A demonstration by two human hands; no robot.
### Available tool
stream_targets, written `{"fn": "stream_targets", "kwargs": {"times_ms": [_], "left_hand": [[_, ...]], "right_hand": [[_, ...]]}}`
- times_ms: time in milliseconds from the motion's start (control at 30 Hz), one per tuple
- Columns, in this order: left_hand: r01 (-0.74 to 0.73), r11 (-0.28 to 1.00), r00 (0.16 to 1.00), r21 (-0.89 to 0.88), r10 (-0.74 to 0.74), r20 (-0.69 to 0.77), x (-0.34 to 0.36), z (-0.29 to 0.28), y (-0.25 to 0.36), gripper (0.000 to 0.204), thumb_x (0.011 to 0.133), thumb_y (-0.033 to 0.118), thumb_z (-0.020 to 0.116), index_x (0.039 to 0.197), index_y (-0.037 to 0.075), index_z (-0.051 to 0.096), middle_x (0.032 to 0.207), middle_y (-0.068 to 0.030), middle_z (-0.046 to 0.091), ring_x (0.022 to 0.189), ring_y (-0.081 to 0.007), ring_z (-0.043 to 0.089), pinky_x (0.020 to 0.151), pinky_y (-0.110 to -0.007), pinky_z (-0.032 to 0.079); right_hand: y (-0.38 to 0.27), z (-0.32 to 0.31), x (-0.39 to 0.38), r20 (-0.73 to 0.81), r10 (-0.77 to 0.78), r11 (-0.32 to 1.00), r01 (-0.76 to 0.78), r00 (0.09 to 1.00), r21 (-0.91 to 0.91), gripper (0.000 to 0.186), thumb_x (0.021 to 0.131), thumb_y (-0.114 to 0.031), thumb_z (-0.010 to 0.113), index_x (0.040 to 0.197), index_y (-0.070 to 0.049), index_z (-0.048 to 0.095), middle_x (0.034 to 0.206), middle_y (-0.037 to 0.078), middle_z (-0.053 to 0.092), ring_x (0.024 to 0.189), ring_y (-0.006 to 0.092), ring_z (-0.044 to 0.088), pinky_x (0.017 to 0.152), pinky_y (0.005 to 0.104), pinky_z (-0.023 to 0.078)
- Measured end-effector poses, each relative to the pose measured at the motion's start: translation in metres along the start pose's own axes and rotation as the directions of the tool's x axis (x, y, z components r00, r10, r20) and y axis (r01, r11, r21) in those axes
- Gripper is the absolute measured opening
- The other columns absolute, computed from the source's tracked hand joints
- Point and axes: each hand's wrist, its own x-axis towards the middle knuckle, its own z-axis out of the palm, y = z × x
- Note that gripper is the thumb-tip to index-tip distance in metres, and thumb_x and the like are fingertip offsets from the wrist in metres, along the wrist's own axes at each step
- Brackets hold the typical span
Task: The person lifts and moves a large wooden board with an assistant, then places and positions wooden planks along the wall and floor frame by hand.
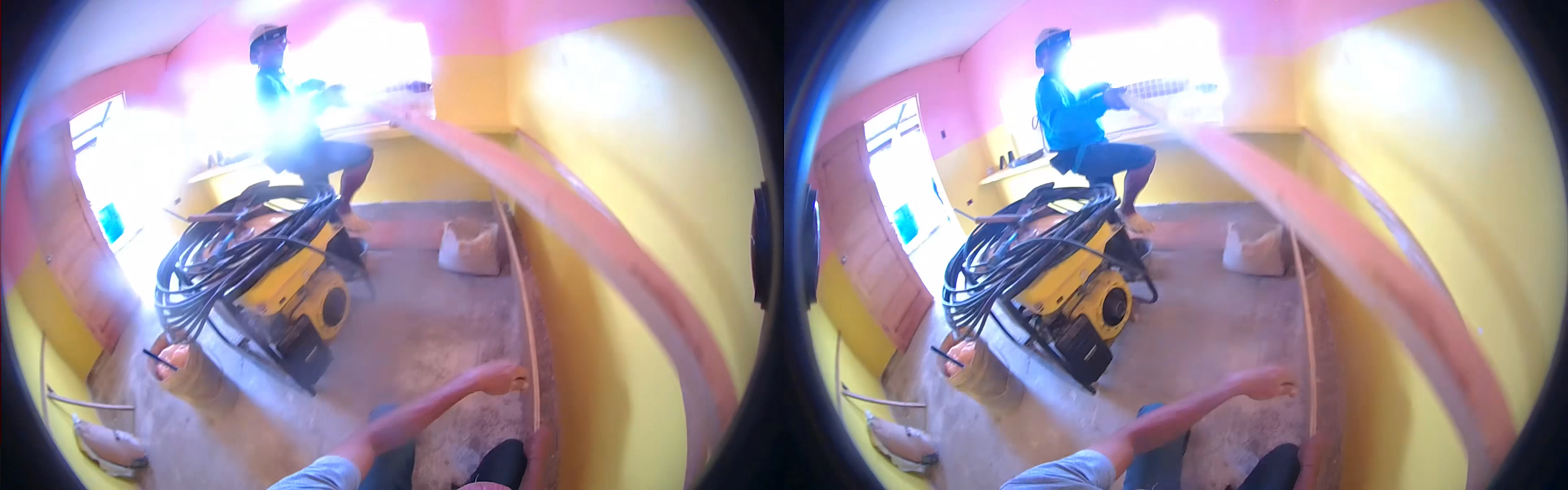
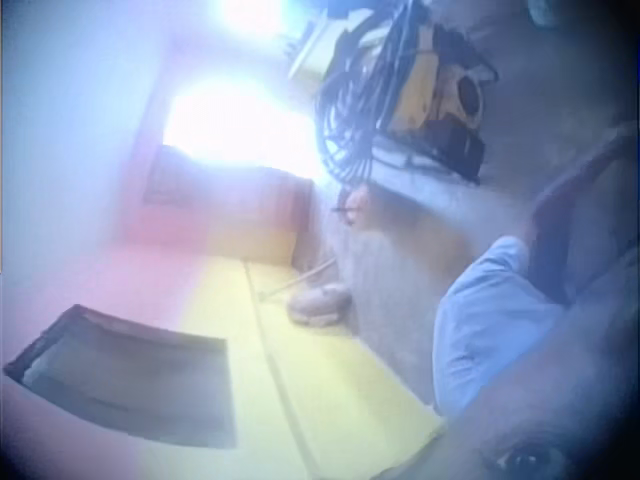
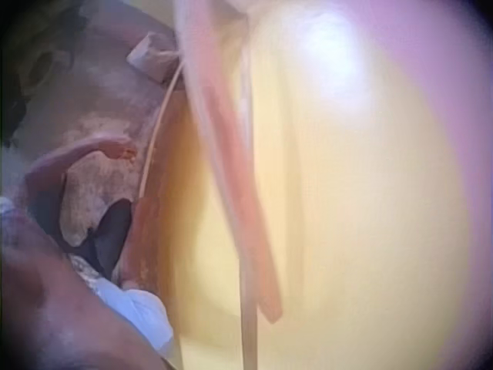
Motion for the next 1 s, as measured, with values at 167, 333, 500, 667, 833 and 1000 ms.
{"fn": "stream_targets", "kwargs": {"times_ms": [167,333,500,667,833,1000], "left_hand": [[0.096,0.988,0.986,0.118,-0.111,0.122,-0.005,0.032,-0.011,0.029,0.075,0.025,0.047,0.095,0.004,0.051,0.09,-0.0165,0.054,0.088,-0.0315,0.049,0.073,-0.039,0.039],[0.232,0.961,0.966,0.149,-0.245,0.081,-0.017,0.011,-0.046,0.031,0.074,0.026,0.047,0.094,0.004,0.052,0.092,-0.0169,0.054,0.088,-0.031,0.05,0.073,-0.038,0.04],[0.291,0.952,0.955,0.096,-0.282,-0.095,-0.023,-0.006,-0.037,0.029,0.074,0.024,0.051,0.093,0.003,0.051,0.089,-0.0181,0.054,0.084,-0.0319,0.051,0.072,-0.04,0.041],[0.221,0.962,0.975,0.159,-0.214,-0.055,-0.018,0.003,-0.036,0.032,0.074,0.024,0.052,0.098,0.003,0.049,0.09,-0.0175,0.054,0.086,-0.0312,0.05,0.072,-0.04,0.04],[0.16,0.971,0.987,0.176,-0.158,-0.03,-0.012,0.021,-0.047,0.036,0.075,0.028,0.051,0.101,0.004,0.047,0.092,-0.0169,0.054,0.089,-0.0302,0.05,0.074,-0.039,0.04],[0.242,0.953,0.957,0.181,-0.265,0.116,-0.007,0.012,-0.039,0.04,0.077,0.031,0.047,0.107,0.005,0.045,0.102,-0.0144,0.051,0.096,-0.0292,0.046,0.082,-0.036,0.036]], "right_hand": [[0.013,-0.003,-0.016,-0.04,0.027,0.999,-0.026,0.999,0.033,0.029,0.07,-0.023,0.055,0.084,0.002,0.052,0.079,0.023,0.053,0.076,0.0378,0.052,0.066,0.043,0.042],[-0.005,0.002,-0.004,-0.03,0.064,0.988,-0.059,0.997,0.145,0.033,0.071,-0.027,0.055,0.083,0.003,0.052,0.081,0.024,0.053,0.077,0.038,0.051,0.066,0.0428,0.041],[-0.011,-0.02,-0.011,-0.055,0.13,0.982,-0.121,0.99,0.146,0.032,0.072,-0.026,0.055,0.088,0.001,0.051,0.081,0.022,0.053,0.079,0.0375,0.051,0.068,0.0417,0.041],[0.0,-0.013,-0.014,-0.231,0.094,0.964,-0.03,0.968,0.264,0.032,0.071,-0.025,0.055,0.091,-0.001,0.051,0.085,0.021,0.052,0.082,0.0358,0.05,0.071,0.0405,0.04],[-0.009,-0.032,-0.025,-0.3,0.098,0.933,0.017,0.949,0.358,0.03,0.07,-0.023,0.056,0.091,-0.002,0.051,0.09,0.018,0.051,0.085,0.0329,0.049,0.072,0.0397,0.04],[-0.02,-0.043,-0.028,-0.298,0.113,0.913,0.019,0.948,0.407,0.027,0.068,-0.02,0.057,0.091,-0.006,0.053,0.088,0.016,0.053,0.08,0.0329,0.051,0.072,0.0397,0.04]]}}
